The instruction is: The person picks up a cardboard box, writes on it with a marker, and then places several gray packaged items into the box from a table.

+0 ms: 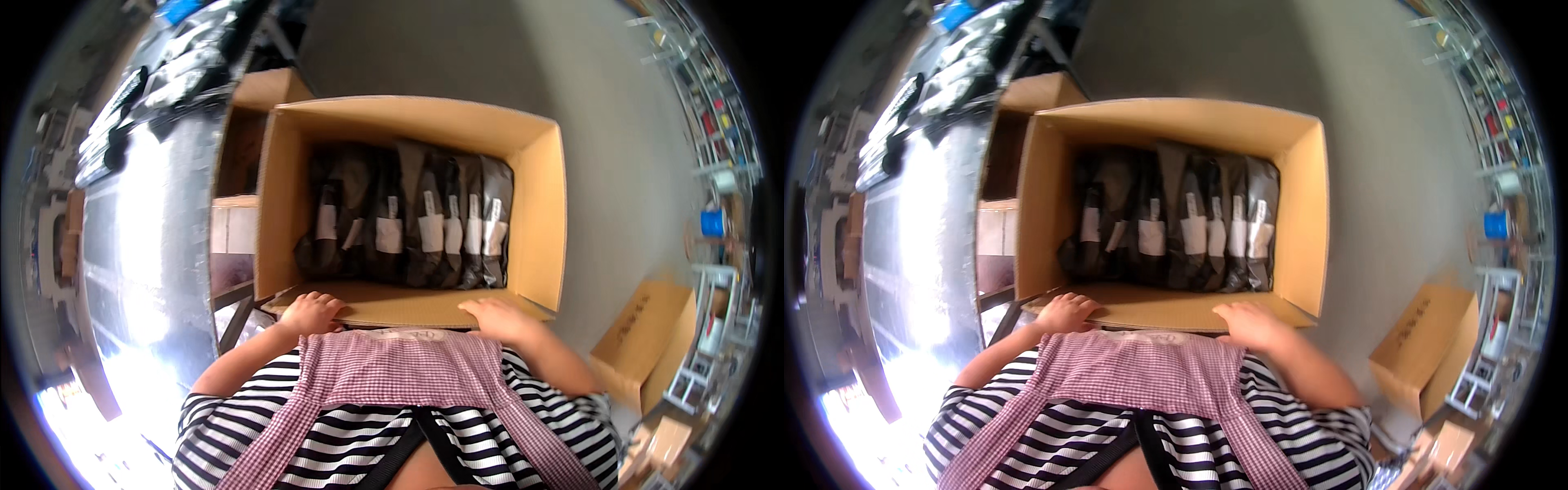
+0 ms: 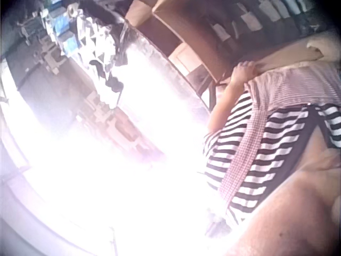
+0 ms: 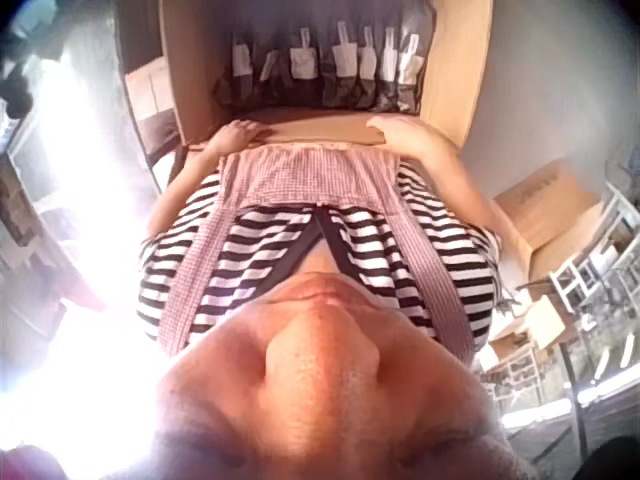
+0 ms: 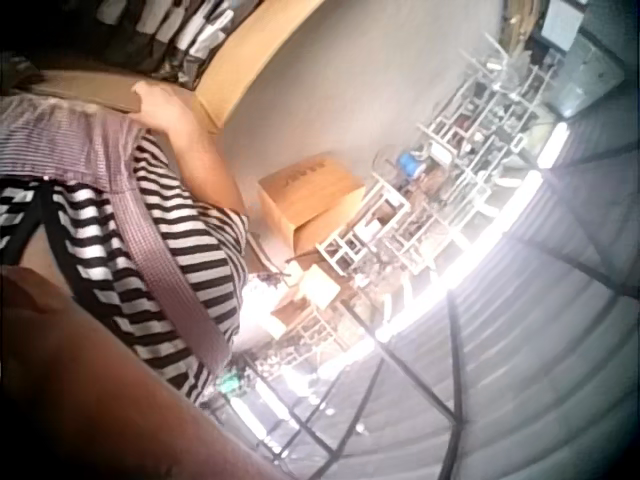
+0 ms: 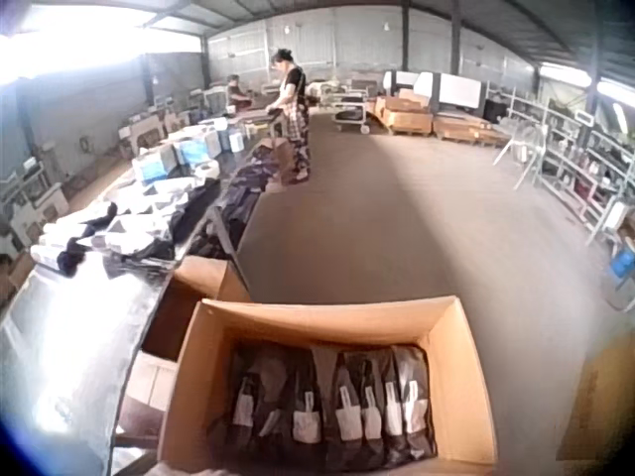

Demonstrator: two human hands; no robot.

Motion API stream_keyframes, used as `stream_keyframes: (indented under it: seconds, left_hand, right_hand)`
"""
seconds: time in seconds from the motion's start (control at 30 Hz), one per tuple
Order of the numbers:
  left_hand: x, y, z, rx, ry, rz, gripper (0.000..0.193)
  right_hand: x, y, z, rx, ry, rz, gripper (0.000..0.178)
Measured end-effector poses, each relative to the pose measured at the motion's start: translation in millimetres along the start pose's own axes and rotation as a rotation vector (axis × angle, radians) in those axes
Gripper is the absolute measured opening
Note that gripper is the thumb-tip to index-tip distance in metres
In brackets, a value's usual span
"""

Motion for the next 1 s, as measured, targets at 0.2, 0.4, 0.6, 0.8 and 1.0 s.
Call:
stream_keyframes:
  seconds: [0.2, 0.4, 0.6, 0.8, 1.0]
  left_hand:
    - [47.2, 2.3, 4.7, -0.145, 0.466, 0.083, 0.016]
    - [73.8, 3.9, 18.9, -0.164, 0.409, 0.084, 0.023]
    - [79.5, -7.8, 42.5, -0.225, 0.431, 0.153, 0.031]
    - [127.2, -21.3, 79.0, -0.329, 0.284, 0.001, 0.049]
    - [191.3, -67.0, 107.9, -0.544, 0.195, -0.390, 0.056]
  right_hand:
    - [-12.2, -19.5, -14.8, 0.092, 0.714, -0.117, 0.027]
    - [-14.0, -19.4, -14.2, 0.118, 0.811, -0.199, 0.032]
    - [-1.4, -13.0, 11.3, -0.123, 0.734, -0.215, 0.029]
    - [43.0, -34.2, 51.3, -0.356, 0.527, -0.096, 0.047]
    - [73.5, -18.0, 114.0, -0.569, 0.328, 0.268, 0.072]
Point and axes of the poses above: each hand's wrist, its own z-axis towards the middle knuckle, its own x-axis out of the back of the hand, y = z × x, the point moved 5 cm from there along z, towards the middle knuckle, and after that the axes turned 15 degrees about y, right-handed, at the moved point
